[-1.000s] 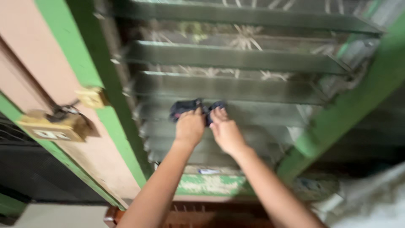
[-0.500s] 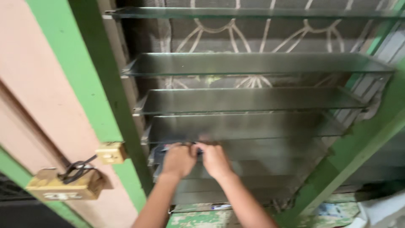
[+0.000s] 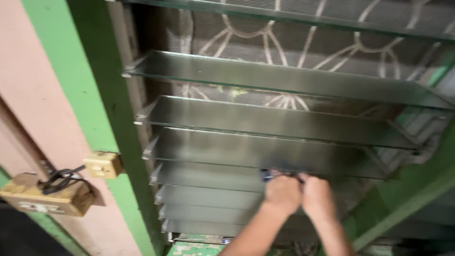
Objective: The person cleans the glass slats of a jalousie window by hand with a cloth, wiping both sides of the glass panes.
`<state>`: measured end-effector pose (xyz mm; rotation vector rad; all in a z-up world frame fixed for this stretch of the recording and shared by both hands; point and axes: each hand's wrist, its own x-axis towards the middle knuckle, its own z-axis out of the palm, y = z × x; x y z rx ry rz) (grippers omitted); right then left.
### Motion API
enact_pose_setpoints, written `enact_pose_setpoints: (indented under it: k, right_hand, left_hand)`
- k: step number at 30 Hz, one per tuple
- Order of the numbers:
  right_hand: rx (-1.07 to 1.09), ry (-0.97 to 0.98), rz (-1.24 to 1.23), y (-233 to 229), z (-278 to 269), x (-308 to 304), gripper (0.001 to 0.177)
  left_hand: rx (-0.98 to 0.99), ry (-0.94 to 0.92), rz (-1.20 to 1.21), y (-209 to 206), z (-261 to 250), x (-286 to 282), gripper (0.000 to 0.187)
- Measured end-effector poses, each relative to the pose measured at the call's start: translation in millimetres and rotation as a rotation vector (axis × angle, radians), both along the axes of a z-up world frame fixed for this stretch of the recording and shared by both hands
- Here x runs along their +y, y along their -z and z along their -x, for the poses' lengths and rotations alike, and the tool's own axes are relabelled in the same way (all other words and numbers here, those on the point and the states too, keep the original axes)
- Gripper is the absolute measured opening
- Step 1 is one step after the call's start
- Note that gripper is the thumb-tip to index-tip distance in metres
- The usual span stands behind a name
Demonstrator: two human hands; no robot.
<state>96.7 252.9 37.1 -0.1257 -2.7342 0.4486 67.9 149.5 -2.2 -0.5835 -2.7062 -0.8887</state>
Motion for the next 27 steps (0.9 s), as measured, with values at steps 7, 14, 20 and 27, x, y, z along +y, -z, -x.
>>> enact_pose_setpoints:
  k: [7, 14, 20, 27]
  right_hand:
    - [0.263, -0.682, 0.23, 26, 52, -238, 0.017]
    - [-0.012, -0.675, 0.238, -10, 6, -264, 0.027]
    - [0.402, -0.694, 0.195, 4, -36, -147, 0.041]
    - [0.054, -0.124, -0.097, 1, -28, 60, 0.036]
  left_hand:
    - [0.213, -0.37, 0.312, 12, 12, -269, 0.02]
    - [0.374, -0.421, 0.317, 7, -12, -310, 0.022]
    - [0.288, -0.302, 0.159, -11, -68, -179, 0.028]
    - [0.241, 0.012, 0.087, -4, -18, 42, 0.023]
